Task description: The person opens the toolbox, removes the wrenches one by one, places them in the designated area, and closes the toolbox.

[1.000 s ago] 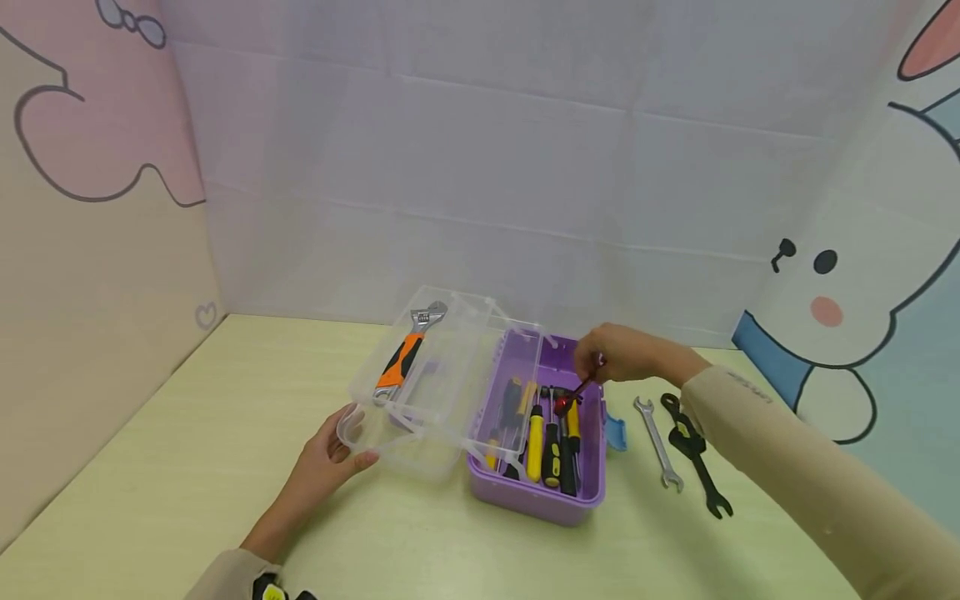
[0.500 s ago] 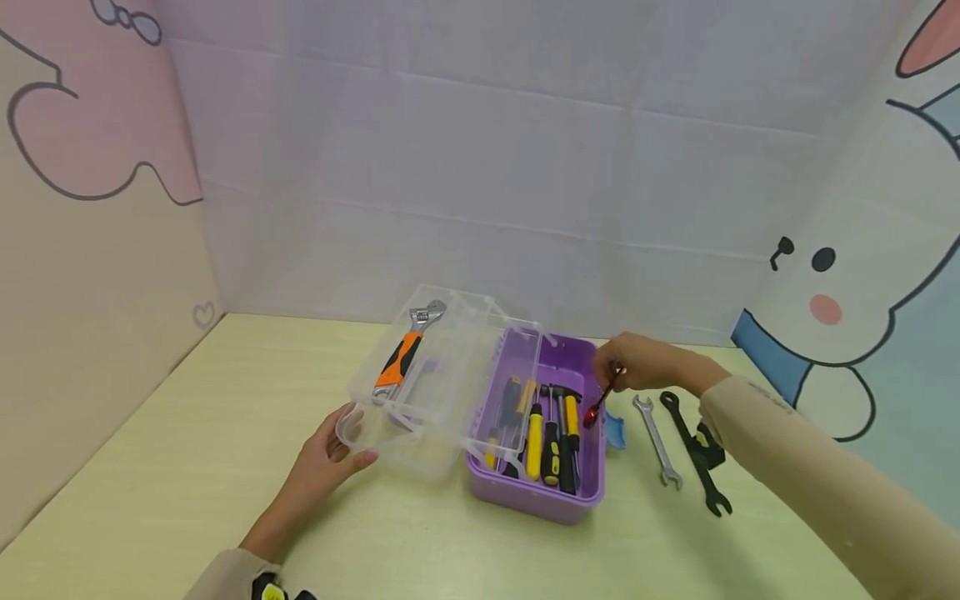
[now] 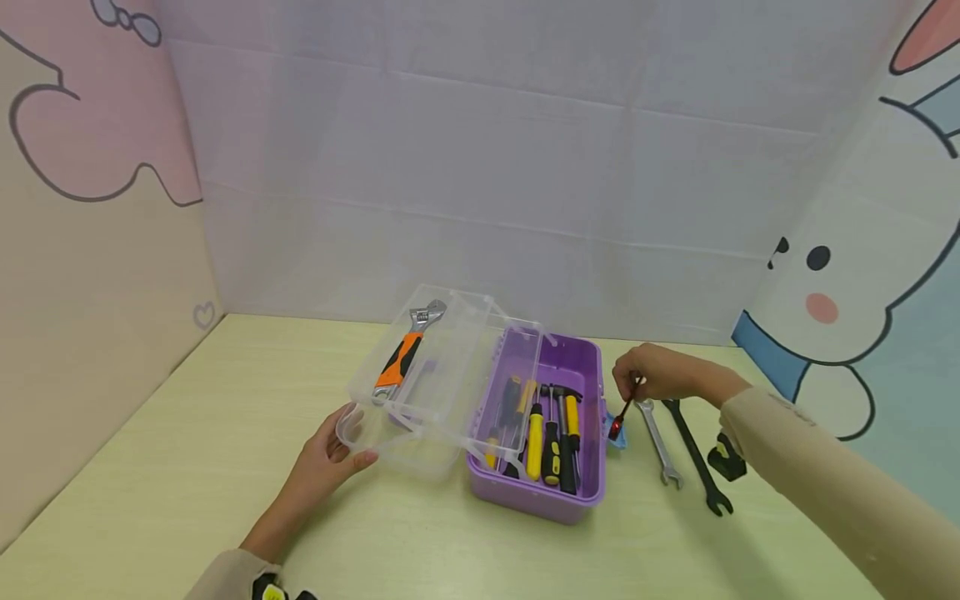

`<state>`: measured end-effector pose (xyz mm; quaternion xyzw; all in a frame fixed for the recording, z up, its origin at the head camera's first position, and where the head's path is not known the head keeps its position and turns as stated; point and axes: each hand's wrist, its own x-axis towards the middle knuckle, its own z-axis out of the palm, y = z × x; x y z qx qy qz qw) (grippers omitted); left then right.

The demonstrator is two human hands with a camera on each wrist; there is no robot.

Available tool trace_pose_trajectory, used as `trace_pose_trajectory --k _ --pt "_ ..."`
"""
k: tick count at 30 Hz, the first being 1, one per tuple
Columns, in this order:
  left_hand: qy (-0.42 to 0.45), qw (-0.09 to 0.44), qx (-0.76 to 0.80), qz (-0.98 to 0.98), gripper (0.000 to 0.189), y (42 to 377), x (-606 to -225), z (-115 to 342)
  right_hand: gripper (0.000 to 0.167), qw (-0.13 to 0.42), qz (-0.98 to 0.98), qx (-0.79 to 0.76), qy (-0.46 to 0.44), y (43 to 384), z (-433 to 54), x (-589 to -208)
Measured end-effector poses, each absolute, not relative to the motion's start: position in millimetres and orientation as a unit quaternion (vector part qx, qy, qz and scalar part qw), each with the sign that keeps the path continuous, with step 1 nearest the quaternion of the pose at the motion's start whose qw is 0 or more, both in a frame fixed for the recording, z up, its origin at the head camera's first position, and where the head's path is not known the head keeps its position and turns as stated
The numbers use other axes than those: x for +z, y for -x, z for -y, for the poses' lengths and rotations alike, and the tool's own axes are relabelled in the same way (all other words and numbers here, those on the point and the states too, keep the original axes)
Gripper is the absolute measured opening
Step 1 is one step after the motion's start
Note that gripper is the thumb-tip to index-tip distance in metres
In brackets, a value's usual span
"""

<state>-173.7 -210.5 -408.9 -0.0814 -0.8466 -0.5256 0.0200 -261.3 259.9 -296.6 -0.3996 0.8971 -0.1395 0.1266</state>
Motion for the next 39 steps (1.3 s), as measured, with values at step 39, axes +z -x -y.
trace_pose_trajectory --k 39 --pt "0.073 0.015 -0.524 0.848 0.077 174.1 -407.7 209.4 0.02 0.152 -0.921 -0.235 0.272 251.4 -342.1 -341.2"
